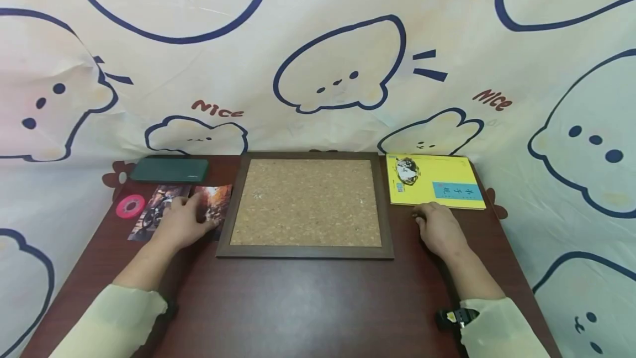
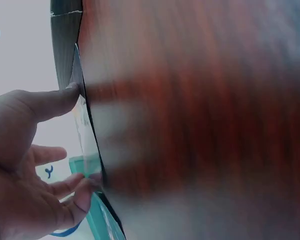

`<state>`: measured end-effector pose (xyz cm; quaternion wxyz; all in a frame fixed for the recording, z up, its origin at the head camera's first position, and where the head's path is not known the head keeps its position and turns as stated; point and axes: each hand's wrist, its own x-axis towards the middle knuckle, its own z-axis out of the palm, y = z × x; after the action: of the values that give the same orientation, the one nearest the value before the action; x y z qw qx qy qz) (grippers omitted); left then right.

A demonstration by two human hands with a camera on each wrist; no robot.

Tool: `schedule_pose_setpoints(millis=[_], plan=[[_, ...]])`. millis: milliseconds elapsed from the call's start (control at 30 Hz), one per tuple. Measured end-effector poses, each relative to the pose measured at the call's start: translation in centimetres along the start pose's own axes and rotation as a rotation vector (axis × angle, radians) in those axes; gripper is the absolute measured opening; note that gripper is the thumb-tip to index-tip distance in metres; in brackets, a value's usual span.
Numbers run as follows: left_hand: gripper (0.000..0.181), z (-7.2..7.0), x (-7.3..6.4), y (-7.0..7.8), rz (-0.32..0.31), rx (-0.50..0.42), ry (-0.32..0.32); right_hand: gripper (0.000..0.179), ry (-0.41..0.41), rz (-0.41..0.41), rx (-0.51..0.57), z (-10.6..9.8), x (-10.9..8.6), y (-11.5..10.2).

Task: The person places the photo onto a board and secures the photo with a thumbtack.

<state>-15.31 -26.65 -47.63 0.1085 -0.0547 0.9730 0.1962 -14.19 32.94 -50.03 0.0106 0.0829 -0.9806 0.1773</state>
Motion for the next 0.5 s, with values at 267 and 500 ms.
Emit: schedule_pose_setpoints(millis=[267,500], plan=[[0.089,-0.5,0.3,-0.7,0.052,-0.082,0.092,0.017,0.011,0.001,-0.013,-0.1,0.1,0.0],[0.079,-0.8,0.6,-1.4,0.096,-0.146,0.087,0.013,0.01,0.006,-0.005,-0.1,0.2,0.0]])
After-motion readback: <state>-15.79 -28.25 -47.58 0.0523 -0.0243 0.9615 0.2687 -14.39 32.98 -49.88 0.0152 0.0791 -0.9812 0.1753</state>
